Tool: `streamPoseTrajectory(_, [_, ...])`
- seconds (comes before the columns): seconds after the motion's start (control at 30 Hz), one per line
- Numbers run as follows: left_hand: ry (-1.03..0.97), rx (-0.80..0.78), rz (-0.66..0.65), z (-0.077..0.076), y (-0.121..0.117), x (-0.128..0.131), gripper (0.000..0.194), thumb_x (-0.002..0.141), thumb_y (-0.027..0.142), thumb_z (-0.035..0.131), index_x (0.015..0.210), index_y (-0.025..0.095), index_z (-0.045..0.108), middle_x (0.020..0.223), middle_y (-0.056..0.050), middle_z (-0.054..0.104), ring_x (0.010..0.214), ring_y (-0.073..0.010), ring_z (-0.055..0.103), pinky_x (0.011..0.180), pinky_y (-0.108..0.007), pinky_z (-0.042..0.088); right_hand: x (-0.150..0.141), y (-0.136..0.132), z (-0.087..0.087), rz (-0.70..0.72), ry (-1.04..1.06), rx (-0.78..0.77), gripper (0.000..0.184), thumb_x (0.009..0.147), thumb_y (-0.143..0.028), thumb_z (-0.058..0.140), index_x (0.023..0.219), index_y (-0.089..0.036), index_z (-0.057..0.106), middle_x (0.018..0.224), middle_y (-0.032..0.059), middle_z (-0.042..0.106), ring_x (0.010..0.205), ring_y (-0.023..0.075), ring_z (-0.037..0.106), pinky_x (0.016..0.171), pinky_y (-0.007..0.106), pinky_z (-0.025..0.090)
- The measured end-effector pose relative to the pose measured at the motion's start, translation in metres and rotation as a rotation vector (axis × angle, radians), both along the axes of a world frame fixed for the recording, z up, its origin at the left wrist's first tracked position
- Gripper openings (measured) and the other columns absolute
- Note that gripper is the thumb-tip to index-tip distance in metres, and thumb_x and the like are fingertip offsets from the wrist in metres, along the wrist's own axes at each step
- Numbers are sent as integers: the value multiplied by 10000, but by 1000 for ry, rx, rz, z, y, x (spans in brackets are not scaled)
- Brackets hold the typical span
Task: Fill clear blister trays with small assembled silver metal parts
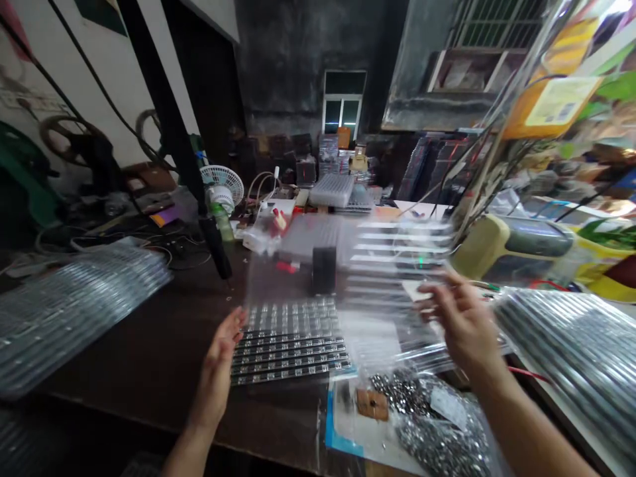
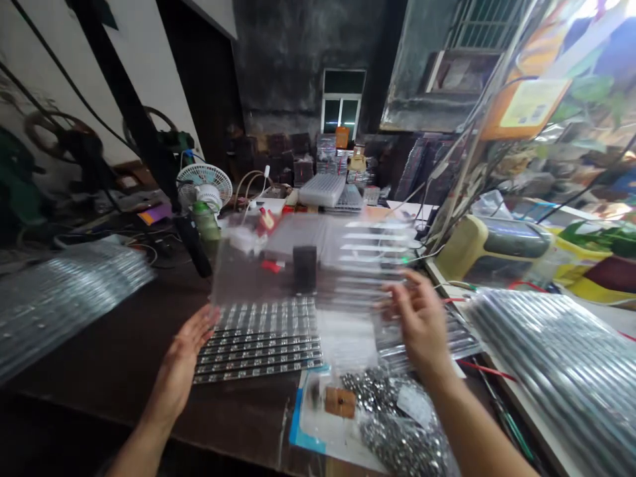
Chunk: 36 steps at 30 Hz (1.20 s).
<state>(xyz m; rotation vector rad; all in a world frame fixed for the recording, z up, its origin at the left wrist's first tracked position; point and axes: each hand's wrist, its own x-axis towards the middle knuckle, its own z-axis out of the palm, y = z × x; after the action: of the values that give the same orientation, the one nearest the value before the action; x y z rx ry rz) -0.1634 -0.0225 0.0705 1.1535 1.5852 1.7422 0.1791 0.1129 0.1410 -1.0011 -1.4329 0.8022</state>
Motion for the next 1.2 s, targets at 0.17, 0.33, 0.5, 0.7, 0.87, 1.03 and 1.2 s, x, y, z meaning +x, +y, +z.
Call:
streamPoseTrajectory(0.17, [-90, -211, -42, -6, -6, -33, 755, 759, 563, 586, 1388, 228, 336, 1285, -133, 539, 658, -147, 630, 468, -250, 519, -52, -5, -86, 84, -277, -202, 596, 814, -554, 495, 1285, -197, 415, 1097, 126, 585, 565, 130, 598, 481, 292, 495])
streamPoseTrajectory(0.33, [444, -343, 85, -51, -20, -62, 455, 845, 413, 467, 1245, 201, 513, 1135, -106, 602, 701, -173, 642, 675, -353, 554, -78, 11, -140, 30, -772, 65, 412, 872, -391, 436, 1207, -171, 532, 1034, 111, 608, 650, 142, 608, 666, 316, 521])
streamPoseTrajectory(0.5, [806, -519, 155, -70, -18, -71, 379, 869, 294, 409, 1187, 169, 573, 1169, -121, 593, 1045, -272, 571, 896, -433, 456, -91, 17, -153, -18, -928, 129, 320, 827, -311, 488, 1058, -138, 627, 1032, 153, 612, 874, 236, 605, 813, 401, 474])
streamPoseTrajectory(0.7, [912, -557, 191, -70, 27, -82, 367, 901, 279, 380, 1190, 176, 581, 1275, -141, 545, 1186, -307, 449, 955, -490, 364, -94, 28, -152, -90, -1077, 184, 258, 833, -245, 442, 886, -130, 667, 947, 169, 607, 781, 238, 581, 751, 398, 468])
streamPoseTrajectory(0.87, [873, -478, 272, -81, 1, -80, 365, 911, 196, 342, 1199, 189, 566, 1307, -125, 536, 1280, -298, 365, 1045, -550, 215, -114, 26, -152, 7, -1146, 237, 265, 857, -277, 412, 812, -151, 641, 878, 146, 595, 811, 236, 574, 747, 361, 469])
streamPoseTrajectory(1.03, [461, -502, 632, -103, -116, -76, 425, 910, 317, 410, 1298, 146, 442, 1390, -154, 434, 1303, -299, 353, 1070, -526, 239, -179, 9, -172, 298, -1045, 383, 343, 879, -408, 346, 966, -164, 571, 984, 154, 592, 953, 286, 546, 829, 449, 437])
streamPoseTrajectory(1.2, [-98, -365, 775, -137, -188, -65, 388, 927, 432, 361, 1176, 173, 508, 1116, -99, 639, 1063, -208, 590, 944, -355, 443, -250, -19, -161, 539, -899, 129, 487, 818, -597, 407, 1094, -212, 518, 916, 85, 613, 784, 243, 586, 720, 408, 475])
